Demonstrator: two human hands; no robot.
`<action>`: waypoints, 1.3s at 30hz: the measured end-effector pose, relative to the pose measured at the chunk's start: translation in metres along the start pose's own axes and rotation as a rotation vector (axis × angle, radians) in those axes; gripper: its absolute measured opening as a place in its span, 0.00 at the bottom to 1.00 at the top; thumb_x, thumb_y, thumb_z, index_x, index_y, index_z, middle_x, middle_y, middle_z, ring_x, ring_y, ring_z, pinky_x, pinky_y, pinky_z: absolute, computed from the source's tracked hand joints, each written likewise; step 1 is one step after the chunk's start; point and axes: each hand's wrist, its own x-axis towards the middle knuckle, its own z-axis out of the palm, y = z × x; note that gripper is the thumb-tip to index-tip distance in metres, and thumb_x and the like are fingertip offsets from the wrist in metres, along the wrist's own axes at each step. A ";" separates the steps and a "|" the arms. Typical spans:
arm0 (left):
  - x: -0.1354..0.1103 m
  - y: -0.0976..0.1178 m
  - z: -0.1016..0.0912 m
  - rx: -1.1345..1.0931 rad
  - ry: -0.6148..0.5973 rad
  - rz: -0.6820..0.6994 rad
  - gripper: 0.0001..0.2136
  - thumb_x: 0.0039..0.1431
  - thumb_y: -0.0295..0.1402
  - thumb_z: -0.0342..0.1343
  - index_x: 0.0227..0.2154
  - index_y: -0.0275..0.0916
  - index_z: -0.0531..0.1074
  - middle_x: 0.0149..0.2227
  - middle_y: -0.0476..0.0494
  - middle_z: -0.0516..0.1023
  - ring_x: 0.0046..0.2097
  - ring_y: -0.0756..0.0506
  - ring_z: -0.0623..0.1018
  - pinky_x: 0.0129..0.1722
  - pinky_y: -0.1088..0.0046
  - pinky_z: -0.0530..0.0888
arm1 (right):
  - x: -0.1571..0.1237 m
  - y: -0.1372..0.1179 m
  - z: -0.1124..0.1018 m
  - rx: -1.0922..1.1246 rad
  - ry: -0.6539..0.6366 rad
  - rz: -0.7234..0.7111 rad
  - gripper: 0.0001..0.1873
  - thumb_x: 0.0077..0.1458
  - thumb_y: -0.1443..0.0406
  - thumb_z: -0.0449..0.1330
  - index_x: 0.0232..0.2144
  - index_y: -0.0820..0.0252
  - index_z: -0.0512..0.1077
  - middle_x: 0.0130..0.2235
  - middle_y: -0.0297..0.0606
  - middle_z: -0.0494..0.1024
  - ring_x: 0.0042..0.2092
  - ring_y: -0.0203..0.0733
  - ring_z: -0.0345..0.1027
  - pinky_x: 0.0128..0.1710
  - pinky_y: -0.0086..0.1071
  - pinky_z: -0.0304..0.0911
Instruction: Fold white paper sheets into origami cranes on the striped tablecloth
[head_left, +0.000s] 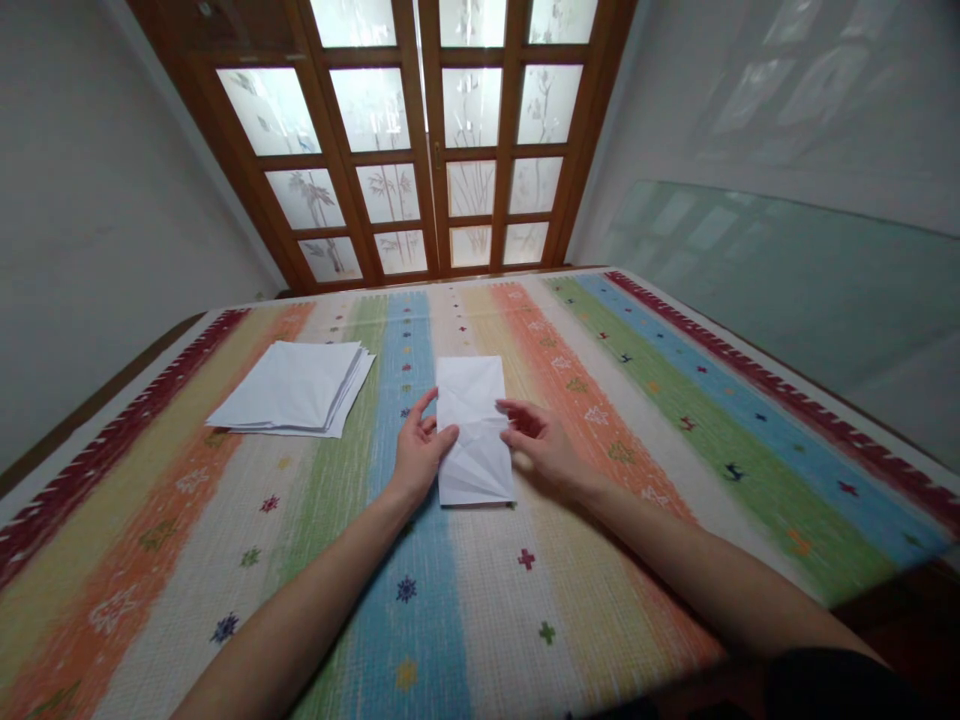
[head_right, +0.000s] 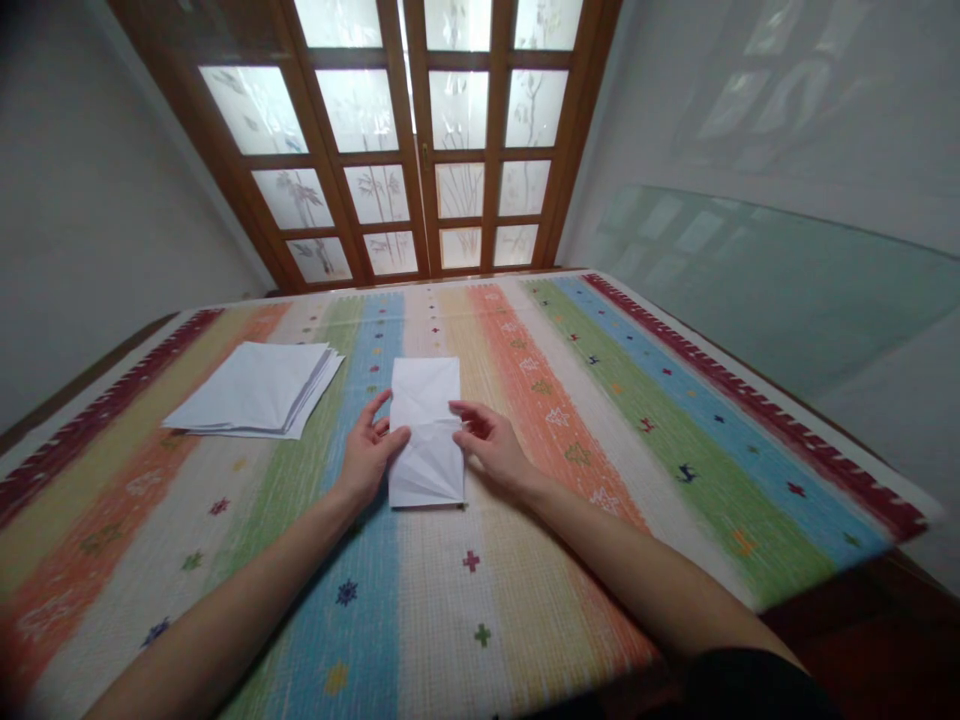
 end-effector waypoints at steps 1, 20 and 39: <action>0.000 -0.001 -0.001 0.013 -0.028 0.010 0.38 0.43 0.34 0.66 0.59 0.39 0.60 0.44 0.38 0.79 0.40 0.43 0.80 0.41 0.65 0.77 | 0.000 0.000 -0.001 -0.029 0.009 0.014 0.20 0.45 0.61 0.65 0.44 0.56 0.74 0.37 0.38 0.77 0.34 0.38 0.69 0.35 0.35 0.67; -0.001 -0.006 -0.005 0.190 -0.012 0.003 0.18 0.41 0.31 0.66 0.39 0.35 0.77 0.33 0.44 0.81 0.32 0.48 0.77 0.33 0.72 0.74 | -0.001 0.002 -0.004 -0.085 0.064 0.018 0.15 0.44 0.61 0.65 0.37 0.56 0.77 0.36 0.38 0.80 0.35 0.40 0.72 0.38 0.37 0.69; 0.001 -0.005 -0.002 0.007 0.022 -0.010 0.38 0.38 0.31 0.66 0.57 0.35 0.63 0.29 0.50 0.78 0.32 0.48 0.77 0.37 0.72 0.72 | 0.003 0.012 -0.006 -0.075 0.091 -0.116 0.26 0.46 0.61 0.65 0.49 0.54 0.67 0.38 0.38 0.75 0.37 0.40 0.70 0.39 0.37 0.70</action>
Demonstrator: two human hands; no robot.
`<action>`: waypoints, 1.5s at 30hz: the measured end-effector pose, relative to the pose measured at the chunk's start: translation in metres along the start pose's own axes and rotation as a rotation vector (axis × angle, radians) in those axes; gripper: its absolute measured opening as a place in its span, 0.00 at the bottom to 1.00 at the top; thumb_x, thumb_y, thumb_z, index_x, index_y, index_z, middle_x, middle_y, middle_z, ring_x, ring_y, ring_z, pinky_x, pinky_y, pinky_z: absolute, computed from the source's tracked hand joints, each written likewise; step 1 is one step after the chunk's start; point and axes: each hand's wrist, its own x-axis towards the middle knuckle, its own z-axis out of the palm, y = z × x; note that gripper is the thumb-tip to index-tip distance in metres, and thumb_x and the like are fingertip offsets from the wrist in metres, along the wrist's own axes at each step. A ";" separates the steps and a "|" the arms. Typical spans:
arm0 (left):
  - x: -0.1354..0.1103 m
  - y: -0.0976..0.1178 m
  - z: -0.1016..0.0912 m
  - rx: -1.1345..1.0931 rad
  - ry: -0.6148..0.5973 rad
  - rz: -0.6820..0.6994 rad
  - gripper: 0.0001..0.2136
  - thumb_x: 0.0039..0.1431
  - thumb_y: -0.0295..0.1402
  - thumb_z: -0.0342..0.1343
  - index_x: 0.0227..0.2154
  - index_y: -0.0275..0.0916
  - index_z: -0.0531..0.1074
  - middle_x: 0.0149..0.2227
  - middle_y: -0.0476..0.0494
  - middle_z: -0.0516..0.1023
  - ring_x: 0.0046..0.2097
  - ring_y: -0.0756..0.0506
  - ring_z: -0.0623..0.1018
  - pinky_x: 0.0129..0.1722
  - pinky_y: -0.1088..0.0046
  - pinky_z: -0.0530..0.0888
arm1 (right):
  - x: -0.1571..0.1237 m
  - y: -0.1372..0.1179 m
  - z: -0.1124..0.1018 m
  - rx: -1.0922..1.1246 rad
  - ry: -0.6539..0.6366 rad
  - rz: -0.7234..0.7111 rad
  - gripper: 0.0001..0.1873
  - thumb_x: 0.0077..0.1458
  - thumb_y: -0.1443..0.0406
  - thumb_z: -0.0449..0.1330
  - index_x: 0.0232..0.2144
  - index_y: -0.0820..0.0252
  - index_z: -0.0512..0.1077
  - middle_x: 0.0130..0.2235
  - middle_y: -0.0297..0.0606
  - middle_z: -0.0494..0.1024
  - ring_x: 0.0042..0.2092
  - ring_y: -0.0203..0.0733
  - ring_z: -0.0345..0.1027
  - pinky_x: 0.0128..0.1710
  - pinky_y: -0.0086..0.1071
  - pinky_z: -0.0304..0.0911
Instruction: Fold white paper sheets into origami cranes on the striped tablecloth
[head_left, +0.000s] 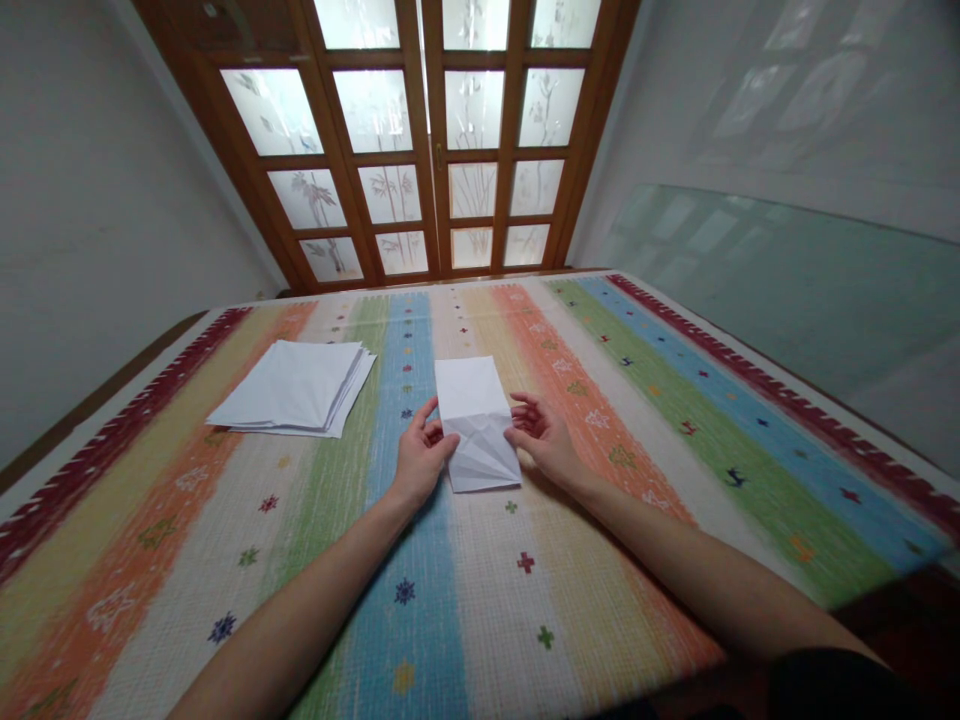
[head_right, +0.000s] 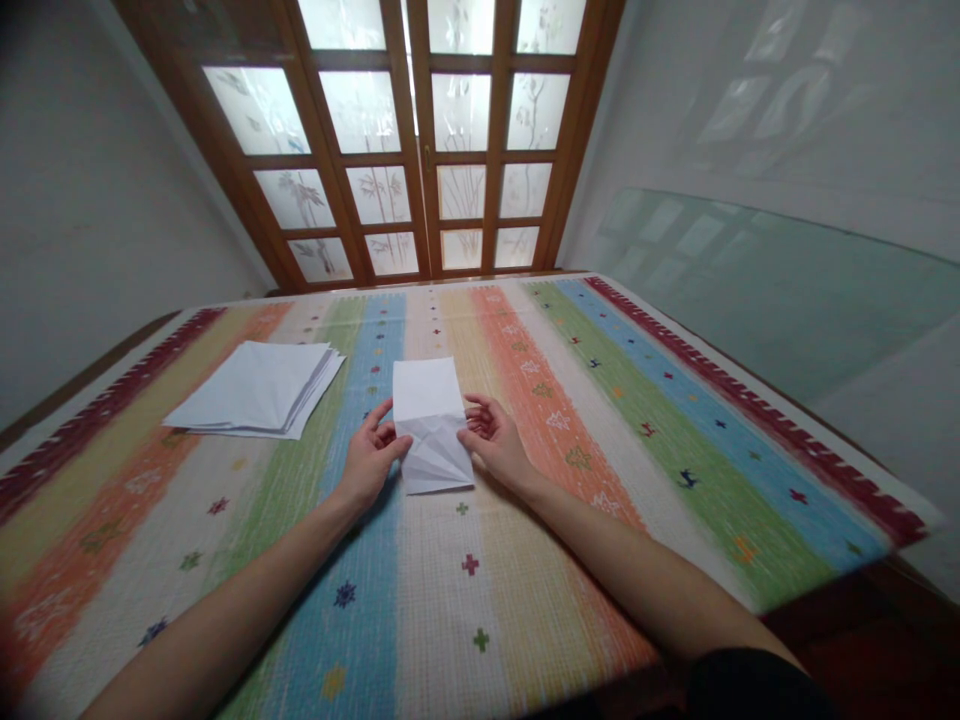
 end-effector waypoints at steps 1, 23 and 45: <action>0.000 0.000 0.000 -0.008 0.016 0.003 0.37 0.38 0.31 0.66 0.56 0.35 0.64 0.30 0.49 0.78 0.33 0.48 0.77 0.37 0.72 0.72 | 0.000 0.001 0.000 0.015 -0.008 0.003 0.27 0.47 0.60 0.65 0.51 0.54 0.66 0.39 0.38 0.75 0.36 0.39 0.70 0.39 0.37 0.70; 0.010 0.018 -0.020 0.910 -0.295 0.373 0.16 0.44 0.21 0.56 0.38 0.38 0.78 0.41 0.42 0.76 0.44 0.44 0.73 0.48 0.66 0.69 | -0.007 -0.007 -0.006 -0.981 -0.419 -0.486 0.09 0.54 0.72 0.60 0.36 0.59 0.78 0.37 0.41 0.79 0.40 0.44 0.68 0.42 0.37 0.61; 0.018 0.013 0.015 1.644 -0.162 0.169 0.14 0.64 0.38 0.46 0.38 0.37 0.75 0.35 0.38 0.80 0.37 0.41 0.78 0.35 0.67 0.67 | 0.000 -0.021 0.002 -1.030 -0.148 0.032 0.09 0.56 0.63 0.61 0.40 0.60 0.74 0.33 0.40 0.78 0.35 0.42 0.70 0.36 0.32 0.59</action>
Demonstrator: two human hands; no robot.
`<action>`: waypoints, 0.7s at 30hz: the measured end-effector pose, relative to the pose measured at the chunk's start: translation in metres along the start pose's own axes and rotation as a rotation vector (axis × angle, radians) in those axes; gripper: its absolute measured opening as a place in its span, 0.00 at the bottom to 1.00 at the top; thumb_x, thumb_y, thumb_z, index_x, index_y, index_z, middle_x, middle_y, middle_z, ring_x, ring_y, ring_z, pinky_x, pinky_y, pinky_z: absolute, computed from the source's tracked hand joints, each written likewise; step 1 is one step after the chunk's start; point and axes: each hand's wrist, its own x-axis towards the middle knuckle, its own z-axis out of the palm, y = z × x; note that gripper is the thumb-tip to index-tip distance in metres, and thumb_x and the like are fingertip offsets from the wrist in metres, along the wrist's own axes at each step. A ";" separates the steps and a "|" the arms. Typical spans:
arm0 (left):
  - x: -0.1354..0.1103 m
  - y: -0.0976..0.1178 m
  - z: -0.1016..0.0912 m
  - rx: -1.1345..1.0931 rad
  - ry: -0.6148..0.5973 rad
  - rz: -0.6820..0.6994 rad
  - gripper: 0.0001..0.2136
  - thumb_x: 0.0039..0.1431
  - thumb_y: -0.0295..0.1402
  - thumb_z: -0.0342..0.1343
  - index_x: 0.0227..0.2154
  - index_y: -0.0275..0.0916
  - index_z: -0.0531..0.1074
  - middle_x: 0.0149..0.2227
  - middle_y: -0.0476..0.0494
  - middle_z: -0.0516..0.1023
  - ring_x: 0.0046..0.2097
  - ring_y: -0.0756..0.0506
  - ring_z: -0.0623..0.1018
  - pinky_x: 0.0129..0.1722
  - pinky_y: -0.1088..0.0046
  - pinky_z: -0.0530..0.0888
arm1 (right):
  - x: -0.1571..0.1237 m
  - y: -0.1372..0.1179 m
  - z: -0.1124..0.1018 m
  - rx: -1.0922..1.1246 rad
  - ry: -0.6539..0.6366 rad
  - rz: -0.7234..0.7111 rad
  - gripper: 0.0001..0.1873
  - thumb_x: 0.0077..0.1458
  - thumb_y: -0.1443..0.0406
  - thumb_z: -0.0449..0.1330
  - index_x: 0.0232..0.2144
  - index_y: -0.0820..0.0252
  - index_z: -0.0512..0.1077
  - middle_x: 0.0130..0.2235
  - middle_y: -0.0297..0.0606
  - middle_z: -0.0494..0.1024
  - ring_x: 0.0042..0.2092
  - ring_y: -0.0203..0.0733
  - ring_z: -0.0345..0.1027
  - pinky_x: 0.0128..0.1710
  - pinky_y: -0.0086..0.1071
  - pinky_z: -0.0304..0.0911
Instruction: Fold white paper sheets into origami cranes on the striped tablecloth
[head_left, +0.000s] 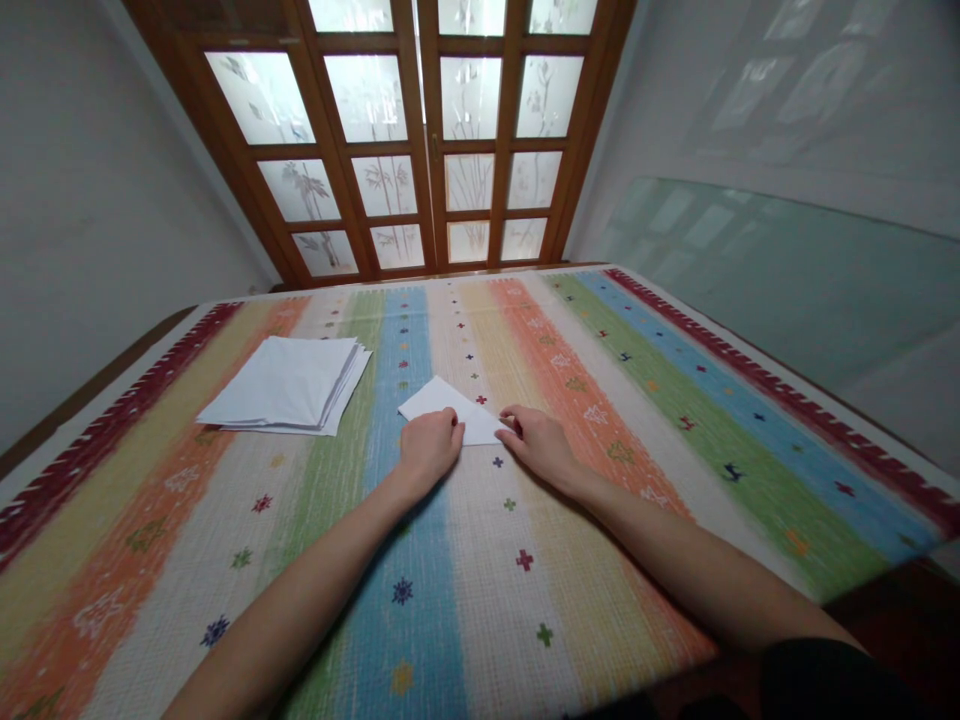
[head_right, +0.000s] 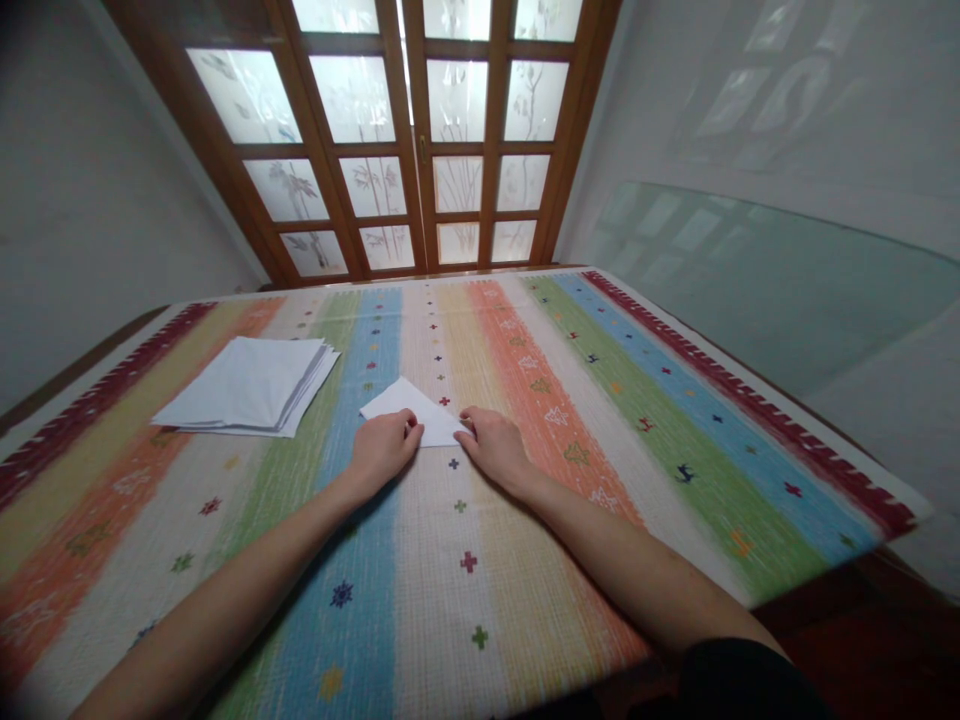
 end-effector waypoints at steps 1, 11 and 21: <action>-0.001 0.000 0.001 0.053 0.013 0.040 0.13 0.64 0.36 0.46 0.39 0.36 0.74 0.36 0.37 0.79 0.38 0.40 0.77 0.35 0.67 0.67 | 0.000 0.000 0.000 -0.011 0.000 0.001 0.10 0.55 0.63 0.62 0.40 0.61 0.74 0.34 0.40 0.78 0.35 0.42 0.70 0.36 0.32 0.59; 0.003 -0.013 0.006 0.167 0.035 0.699 0.11 0.66 0.33 0.46 0.48 0.38 0.68 0.52 0.40 0.74 0.52 0.41 0.72 0.47 0.63 0.67 | 0.009 0.025 -0.018 0.127 -0.235 -0.222 0.05 0.57 0.68 0.58 0.32 0.61 0.75 0.35 0.40 0.76 0.35 0.38 0.68 0.37 0.31 0.61; 0.004 -0.003 -0.002 0.372 -0.051 0.789 0.11 0.64 0.24 0.43 0.38 0.30 0.71 0.36 0.34 0.77 0.37 0.42 0.76 0.35 0.66 0.68 | 0.021 0.044 -0.033 0.317 -0.195 -0.051 0.06 0.54 0.67 0.58 0.30 0.62 0.75 0.30 0.37 0.77 0.31 0.38 0.67 0.32 0.31 0.60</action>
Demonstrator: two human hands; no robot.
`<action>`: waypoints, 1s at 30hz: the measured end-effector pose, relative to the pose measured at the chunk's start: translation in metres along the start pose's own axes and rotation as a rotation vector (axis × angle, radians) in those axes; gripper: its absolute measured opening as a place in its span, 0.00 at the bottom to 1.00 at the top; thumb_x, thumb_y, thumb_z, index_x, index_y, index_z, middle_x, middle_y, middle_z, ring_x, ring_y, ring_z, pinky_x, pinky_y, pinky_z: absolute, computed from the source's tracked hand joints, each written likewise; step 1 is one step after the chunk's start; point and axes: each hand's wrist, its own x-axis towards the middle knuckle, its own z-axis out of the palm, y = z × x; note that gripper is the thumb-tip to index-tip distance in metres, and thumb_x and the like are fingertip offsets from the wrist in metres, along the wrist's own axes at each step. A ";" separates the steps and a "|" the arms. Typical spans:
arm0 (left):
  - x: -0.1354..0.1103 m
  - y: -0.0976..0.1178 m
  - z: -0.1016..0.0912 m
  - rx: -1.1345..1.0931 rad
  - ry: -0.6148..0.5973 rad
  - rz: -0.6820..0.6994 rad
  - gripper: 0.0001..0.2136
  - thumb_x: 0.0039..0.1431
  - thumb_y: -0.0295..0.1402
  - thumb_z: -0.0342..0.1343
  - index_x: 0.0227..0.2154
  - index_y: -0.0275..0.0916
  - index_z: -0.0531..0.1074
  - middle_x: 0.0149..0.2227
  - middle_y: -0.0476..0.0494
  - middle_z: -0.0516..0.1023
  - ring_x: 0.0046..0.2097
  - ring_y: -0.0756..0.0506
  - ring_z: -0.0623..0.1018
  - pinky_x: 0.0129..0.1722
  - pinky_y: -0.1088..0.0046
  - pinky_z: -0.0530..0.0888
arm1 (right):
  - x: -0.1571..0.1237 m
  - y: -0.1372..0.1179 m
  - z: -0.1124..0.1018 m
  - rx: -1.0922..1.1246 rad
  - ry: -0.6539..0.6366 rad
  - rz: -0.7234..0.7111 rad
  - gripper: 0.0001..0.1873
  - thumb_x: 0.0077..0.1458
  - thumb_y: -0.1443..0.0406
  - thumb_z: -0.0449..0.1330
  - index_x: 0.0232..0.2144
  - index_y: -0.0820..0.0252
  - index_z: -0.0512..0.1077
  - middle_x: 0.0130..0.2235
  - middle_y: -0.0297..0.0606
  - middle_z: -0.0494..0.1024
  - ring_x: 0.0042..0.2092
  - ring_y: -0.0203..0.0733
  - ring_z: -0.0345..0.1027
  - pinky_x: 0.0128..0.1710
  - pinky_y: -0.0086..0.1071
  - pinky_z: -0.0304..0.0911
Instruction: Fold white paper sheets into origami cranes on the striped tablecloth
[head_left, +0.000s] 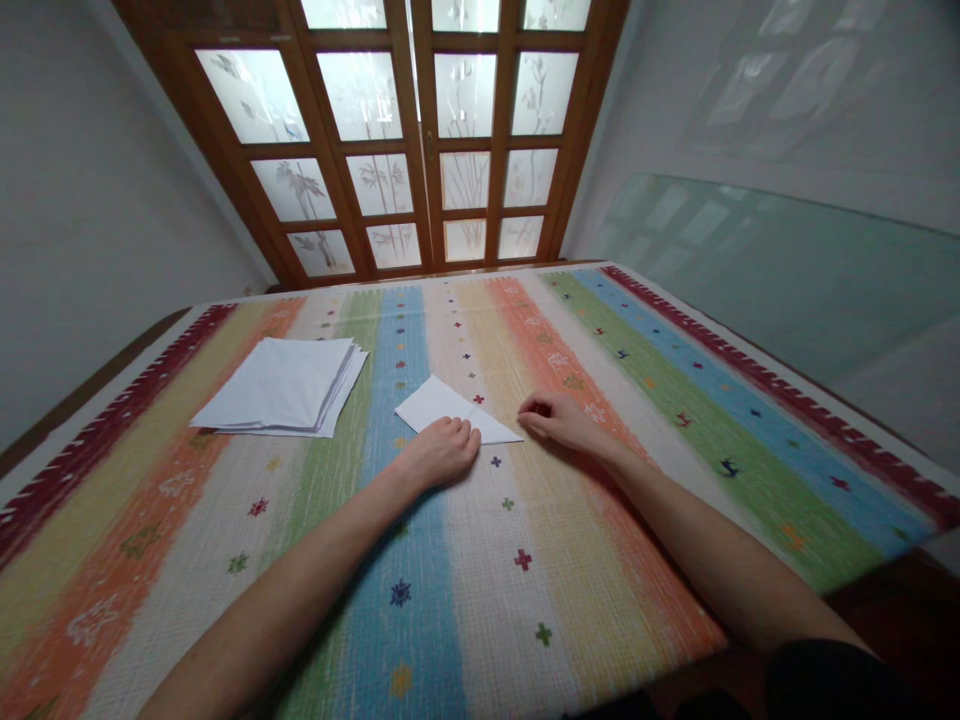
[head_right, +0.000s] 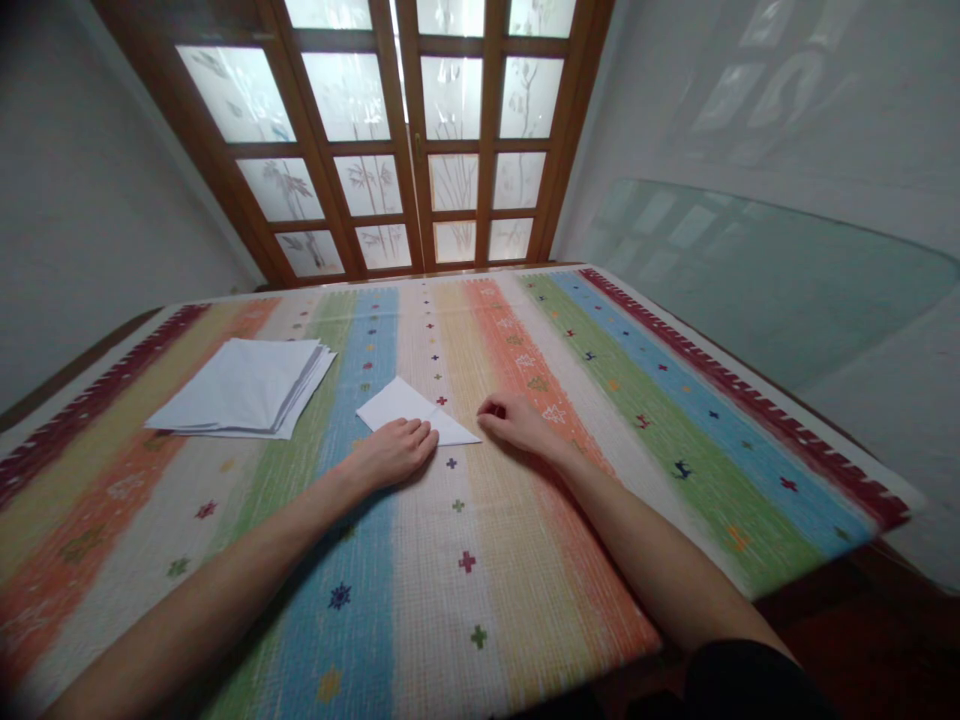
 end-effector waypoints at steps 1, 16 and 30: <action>0.000 0.001 0.000 -0.022 0.003 -0.006 0.11 0.64 0.24 0.43 0.38 0.30 0.71 0.36 0.33 0.77 0.37 0.41 0.76 0.35 0.65 0.68 | 0.001 0.002 0.000 0.022 0.033 0.007 0.05 0.54 0.67 0.58 0.30 0.61 0.75 0.29 0.37 0.77 0.31 0.38 0.68 0.32 0.31 0.61; -0.012 -0.004 0.017 -0.615 0.345 -0.485 0.23 0.57 0.30 0.56 0.56 0.38 0.64 0.45 0.40 0.75 0.46 0.44 0.74 0.46 0.65 0.71 | -0.007 -0.014 0.026 -0.120 -0.003 -0.142 0.17 0.53 0.67 0.63 0.47 0.60 0.73 0.37 0.39 0.77 0.35 0.38 0.68 0.36 0.31 0.62; -0.027 -0.008 0.015 -0.382 0.259 -0.123 0.16 0.65 0.35 0.46 0.29 0.37 0.77 0.34 0.38 0.77 0.38 0.44 0.74 0.39 0.67 0.70 | -0.007 -0.002 0.029 -0.336 0.024 -0.340 0.10 0.59 0.64 0.58 0.32 0.58 0.79 0.37 0.43 0.77 0.40 0.43 0.69 0.42 0.36 0.62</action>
